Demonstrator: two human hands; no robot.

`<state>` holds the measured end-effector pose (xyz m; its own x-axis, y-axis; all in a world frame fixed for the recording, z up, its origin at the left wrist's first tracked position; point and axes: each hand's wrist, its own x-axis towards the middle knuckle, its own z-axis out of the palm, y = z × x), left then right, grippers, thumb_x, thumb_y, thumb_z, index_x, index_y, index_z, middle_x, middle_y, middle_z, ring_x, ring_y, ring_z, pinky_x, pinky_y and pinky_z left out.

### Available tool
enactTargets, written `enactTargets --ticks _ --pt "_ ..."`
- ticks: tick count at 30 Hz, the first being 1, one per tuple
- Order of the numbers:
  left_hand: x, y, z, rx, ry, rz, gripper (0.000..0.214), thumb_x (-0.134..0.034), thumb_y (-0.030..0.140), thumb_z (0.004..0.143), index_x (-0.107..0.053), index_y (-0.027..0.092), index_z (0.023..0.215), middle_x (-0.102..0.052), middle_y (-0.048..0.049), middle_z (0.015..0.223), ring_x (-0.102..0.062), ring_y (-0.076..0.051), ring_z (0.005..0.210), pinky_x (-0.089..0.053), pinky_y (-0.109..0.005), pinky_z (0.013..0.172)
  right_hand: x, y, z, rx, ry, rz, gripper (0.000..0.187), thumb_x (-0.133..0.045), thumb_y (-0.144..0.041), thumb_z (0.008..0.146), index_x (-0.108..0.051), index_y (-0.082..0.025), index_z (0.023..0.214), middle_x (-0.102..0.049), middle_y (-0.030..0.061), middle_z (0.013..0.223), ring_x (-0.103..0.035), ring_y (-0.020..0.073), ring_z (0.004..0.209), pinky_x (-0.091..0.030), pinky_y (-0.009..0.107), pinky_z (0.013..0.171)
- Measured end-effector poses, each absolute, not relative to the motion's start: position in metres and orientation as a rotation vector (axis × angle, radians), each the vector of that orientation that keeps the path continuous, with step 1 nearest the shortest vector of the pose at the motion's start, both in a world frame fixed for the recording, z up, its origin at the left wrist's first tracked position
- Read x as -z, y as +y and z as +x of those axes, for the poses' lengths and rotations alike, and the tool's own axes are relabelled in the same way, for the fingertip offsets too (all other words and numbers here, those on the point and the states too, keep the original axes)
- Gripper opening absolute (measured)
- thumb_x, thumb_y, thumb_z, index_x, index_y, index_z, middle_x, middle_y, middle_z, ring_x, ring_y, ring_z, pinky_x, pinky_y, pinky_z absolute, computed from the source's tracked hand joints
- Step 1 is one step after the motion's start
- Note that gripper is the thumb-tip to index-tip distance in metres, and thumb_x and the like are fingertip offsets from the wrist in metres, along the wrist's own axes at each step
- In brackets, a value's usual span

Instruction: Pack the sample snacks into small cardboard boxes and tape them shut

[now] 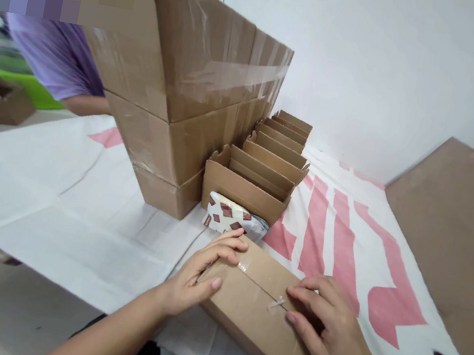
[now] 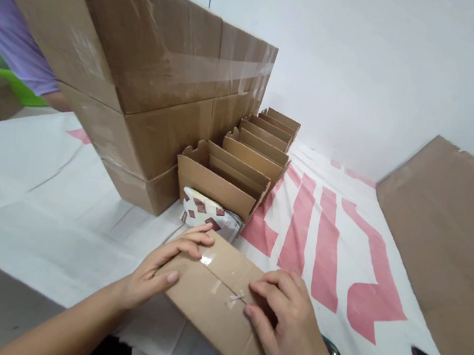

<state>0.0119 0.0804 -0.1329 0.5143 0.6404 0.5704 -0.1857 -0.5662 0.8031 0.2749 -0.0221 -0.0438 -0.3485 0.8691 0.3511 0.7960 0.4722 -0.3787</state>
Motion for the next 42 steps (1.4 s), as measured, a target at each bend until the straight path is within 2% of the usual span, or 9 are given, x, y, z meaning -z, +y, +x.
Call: enactTargets --ticks 4,8,12,16,19,23,30,34,42 --pt "0.133 0.08 0.014 -1.157 0.365 1.878 0.034 -0.053 0.05 0.092 -0.058 0.024 0.114 -0.056 -0.0126 0.133 -0.027 -0.038 0.146 -0.027 -0.06 0.114 0.038 -0.016 0.265 -0.286 -2.263 -1.362 0.011 -0.055 -0.016 0.094 -0.064 -0.021 0.096 -0.064 0.0048 0.091 -0.059 0.0191 0.086 -0.05 0.036 0.076" --pt "0.133 0.081 0.014 -1.18 0.351 1.872 0.034 -0.053 0.049 0.092 -0.057 0.025 0.116 -0.056 -0.0118 0.134 -0.028 -0.038 0.145 -0.026 -0.06 0.115 0.035 -0.019 0.261 -0.342 -2.216 -1.266 0.017 -0.047 -0.011 0.094 -0.059 -0.02 0.086 -0.061 0.0035 0.083 -0.055 0.018 0.081 -0.047 0.035 0.073" --pt "0.133 0.081 0.012 -1.176 0.355 1.873 0.034 -0.053 0.048 0.092 -0.057 0.025 0.116 -0.056 -0.0114 0.134 -0.027 -0.038 0.146 -0.026 -0.06 0.115 0.03 -0.035 0.285 -0.588 -2.067 -1.277 0.015 -0.046 -0.016 0.097 -0.057 -0.021 0.089 -0.059 0.0033 0.085 -0.057 0.0169 0.082 -0.048 0.031 0.071" --pt "0.134 0.08 0.011 -1.16 0.357 1.87 0.034 -0.054 0.048 0.092 -0.057 0.025 0.116 -0.055 -0.0113 0.135 -0.026 -0.037 0.146 -0.025 -0.059 0.116 0.035 -0.059 0.328 -0.82 -1.976 -1.6 0.018 -0.048 -0.029 0.098 -0.055 -0.022 0.082 -0.058 0.0009 0.078 -0.056 0.0152 0.072 -0.048 0.027 0.063" --pt "0.134 0.08 0.011 -1.152 0.352 1.867 0.033 -0.053 0.048 0.092 -0.057 0.026 0.117 -0.055 -0.0107 0.136 -0.026 -0.036 0.147 -0.024 -0.058 0.117 0.055 -0.081 0.35 -0.903 -2.07 -1.871 0.016 -0.05 -0.021 0.093 -0.053 -0.022 0.077 -0.059 -0.0021 0.071 -0.055 0.0137 0.065 -0.044 0.024 0.057" --pt "0.134 0.08 0.012 -1.156 0.353 1.867 0.034 -0.053 0.048 0.092 -0.058 0.025 0.117 -0.055 -0.0107 0.136 -0.026 -0.036 0.146 -0.025 -0.057 0.116 0.099 -0.109 0.357 -0.965 -2.193 -2.128 0.014 -0.052 -0.008 0.077 -0.057 -0.02 0.072 -0.065 -0.0015 0.074 -0.06 0.0135 0.067 -0.041 0.023 0.061" --pt "0.133 0.081 0.012 -1.164 0.356 1.873 0.034 -0.054 0.049 0.091 -0.058 0.026 0.117 -0.056 -0.0105 0.135 -0.027 -0.037 0.146 -0.025 -0.058 0.116 0.142 -0.121 0.358 -0.894 -2.108 -2.525 0.006 -0.054 -0.013 0.067 -0.056 -0.02 0.068 -0.069 0.0045 0.08 -0.061 0.0192 0.075 -0.035 0.028 0.066" --pt "0.134 0.081 0.012 -1.16 0.356 1.881 0.035 -0.054 0.049 0.091 -0.058 0.026 0.117 -0.056 -0.0107 0.135 -0.028 -0.037 0.146 -0.025 -0.058 0.116 0.139 -0.117 0.361 -0.846 -2.046 -2.578 0.01 -0.057 -0.018 0.062 -0.05 -0.021 0.069 -0.068 0.0049 0.082 -0.06 0.0208 0.076 -0.033 0.029 0.066" --pt "0.134 0.081 0.011 -1.164 0.352 1.891 0.037 -0.054 0.05 0.092 -0.057 0.025 0.119 -0.055 -0.012 0.136 -0.028 -0.037 0.146 -0.025 -0.06 0.116 0.145 -0.117 0.361 -0.931 -2.174 -2.341 0.013 -0.051 -0.01 0.062 -0.051 -0.021 0.069 -0.067 0.0004 0.075 -0.058 0.0164 0.069 -0.034 0.026 0.061"
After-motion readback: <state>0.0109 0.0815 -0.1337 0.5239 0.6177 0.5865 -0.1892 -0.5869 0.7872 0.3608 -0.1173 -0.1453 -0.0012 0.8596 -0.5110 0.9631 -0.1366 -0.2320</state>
